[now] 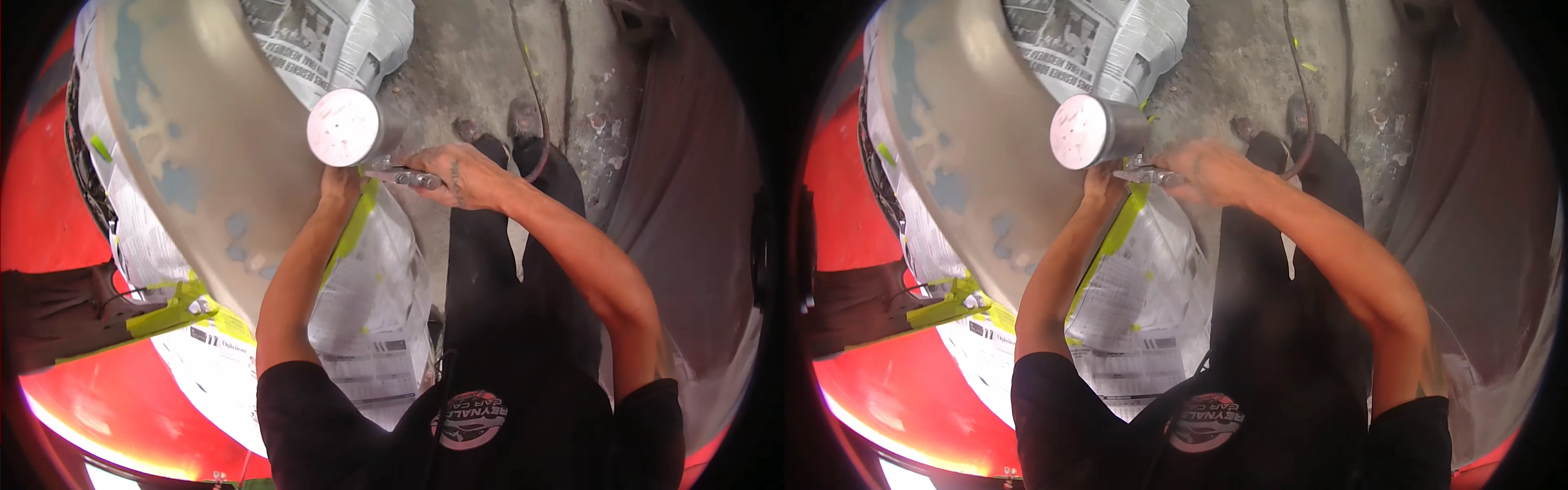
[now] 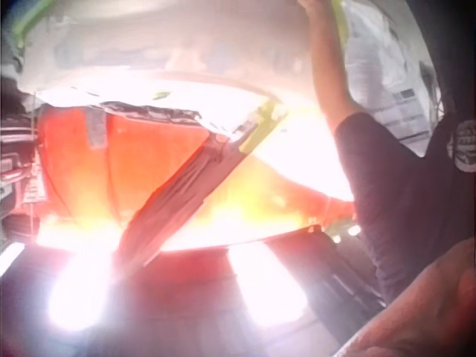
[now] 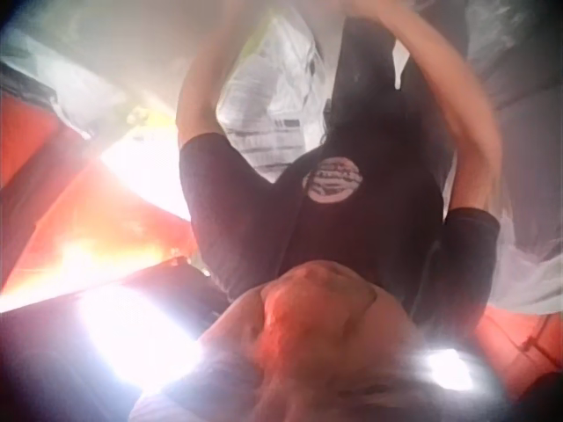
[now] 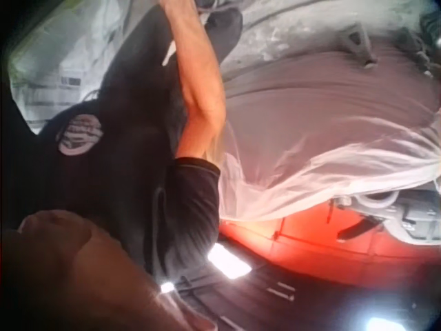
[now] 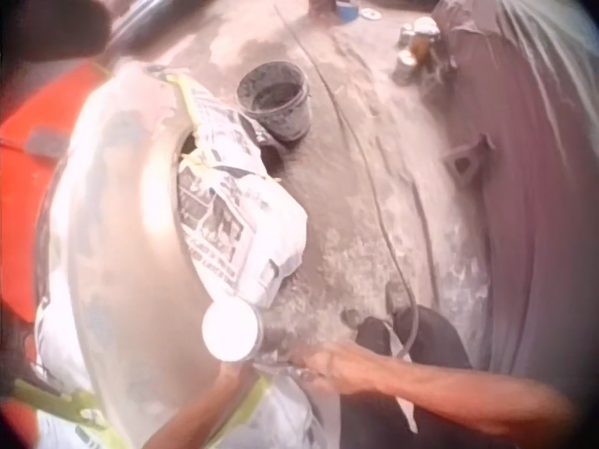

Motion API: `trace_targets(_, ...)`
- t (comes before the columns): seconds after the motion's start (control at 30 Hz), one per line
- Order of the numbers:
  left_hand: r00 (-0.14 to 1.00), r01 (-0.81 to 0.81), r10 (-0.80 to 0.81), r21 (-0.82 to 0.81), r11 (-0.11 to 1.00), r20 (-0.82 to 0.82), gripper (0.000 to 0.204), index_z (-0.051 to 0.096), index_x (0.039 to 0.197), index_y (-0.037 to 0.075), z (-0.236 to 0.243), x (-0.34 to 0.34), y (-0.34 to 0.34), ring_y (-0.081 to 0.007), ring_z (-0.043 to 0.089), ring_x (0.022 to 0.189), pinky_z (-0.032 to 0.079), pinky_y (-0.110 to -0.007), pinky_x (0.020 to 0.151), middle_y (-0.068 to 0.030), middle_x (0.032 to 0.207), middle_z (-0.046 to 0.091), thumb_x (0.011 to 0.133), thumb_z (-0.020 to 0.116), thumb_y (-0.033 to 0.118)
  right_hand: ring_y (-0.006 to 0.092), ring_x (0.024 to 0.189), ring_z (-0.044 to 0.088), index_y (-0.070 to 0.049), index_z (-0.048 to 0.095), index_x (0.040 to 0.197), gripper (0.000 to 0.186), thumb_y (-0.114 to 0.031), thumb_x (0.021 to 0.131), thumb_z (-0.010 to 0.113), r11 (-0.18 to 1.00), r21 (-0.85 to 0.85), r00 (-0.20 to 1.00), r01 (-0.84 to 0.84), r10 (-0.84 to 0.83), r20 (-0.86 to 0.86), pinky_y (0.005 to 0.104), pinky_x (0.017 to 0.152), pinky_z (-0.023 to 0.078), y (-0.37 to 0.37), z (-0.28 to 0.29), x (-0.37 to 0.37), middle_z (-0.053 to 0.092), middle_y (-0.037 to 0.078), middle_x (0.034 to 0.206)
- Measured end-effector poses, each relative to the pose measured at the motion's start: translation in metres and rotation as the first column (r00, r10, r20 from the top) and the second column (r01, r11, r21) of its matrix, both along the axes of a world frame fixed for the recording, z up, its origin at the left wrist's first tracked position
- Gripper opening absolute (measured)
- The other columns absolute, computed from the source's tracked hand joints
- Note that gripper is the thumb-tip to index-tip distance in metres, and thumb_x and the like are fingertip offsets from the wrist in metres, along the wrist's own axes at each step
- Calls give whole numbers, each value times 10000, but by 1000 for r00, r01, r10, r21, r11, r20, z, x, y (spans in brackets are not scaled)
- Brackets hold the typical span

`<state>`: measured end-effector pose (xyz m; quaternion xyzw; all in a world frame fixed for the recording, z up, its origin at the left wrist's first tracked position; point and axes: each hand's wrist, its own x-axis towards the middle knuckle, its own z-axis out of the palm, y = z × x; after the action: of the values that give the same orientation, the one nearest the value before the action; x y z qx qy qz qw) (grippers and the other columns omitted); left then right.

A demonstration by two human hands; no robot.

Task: The person uses a spray gun to apply paint to a car fender, moving the gun in steady strokes across the surface. They occasionally stop to touch the surface and adjust the masking tape and newspaper protective covering around the fender.

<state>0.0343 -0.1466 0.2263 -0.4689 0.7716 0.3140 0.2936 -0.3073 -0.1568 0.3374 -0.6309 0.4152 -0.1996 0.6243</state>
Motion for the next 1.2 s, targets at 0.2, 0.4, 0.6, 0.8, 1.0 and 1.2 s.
trace_targets(0.2,681,-538,524,135,832,-511,501,528,1427,44,-59,56,21,-319,550,1302,426,-517,1144,-138,1415,582,1061,500,385,409,953,684,-34,676,1279,448,-162,857,752,998,-40,998,-41,43,42,483,833,544,1,-30,0,726,199,1061)
trace_targets(0.4,451,802,-685,76,592,573,759,411,1572,-18,92,-37,37,-334,261,1576,120,-505,1309,-177,1642,404,1036,459,516,396,997,687,-49,649,1324,525,-163,832,793,995,92,998,-40,36,45,501,846,541,28,-40,-17,720,183,1006)
trace_targets(0.6,529,689,-665,191,699,527,812,373,1586,-42,94,-25,62,-348,207,1596,92,-510,1312,-182,1685,335,1036,454,549,401,1021,687,-38,656,1320,536,-202,829,792,999,39,998,-11,9,57,494,863,541,44,-31,-18,723,197,1063)
trace_targets(0.8,726,587,-513,-22,810,458,667,450,1535,-59,70,-33,68,-367,261,1565,152,-522,1293,-196,1639,398,1032,488,377,392,957,706,-30,671,1315,474,-161,865,738,1000,-2,999,30,-30,19,457,842,558,45,-50,-18,727,203,1108)
trace_targets(1.0,688,596,-551,67,800,473,561,572,1465,-19,58,-41,25,-396,297,1543,145,-557,1292,-196,1608,444,979,503,253,400,962,714,-20,692,1293,424,-142,889,730,999,-19,999,41,-41,21,440,848,571,55,-57,9,735,201,1127)
trace_targets(1.2,790,507,-463,-5,862,402,481,636,1431,69,35,-40,30,-361,284,1557,113,-655,1270,-101,1615,462,1014,489,258,413,989,695,-14,696,1251,452,-138,821,762,995,-55,996,80,-78,36,469,857,561,56,-71,22,723,209,1109)
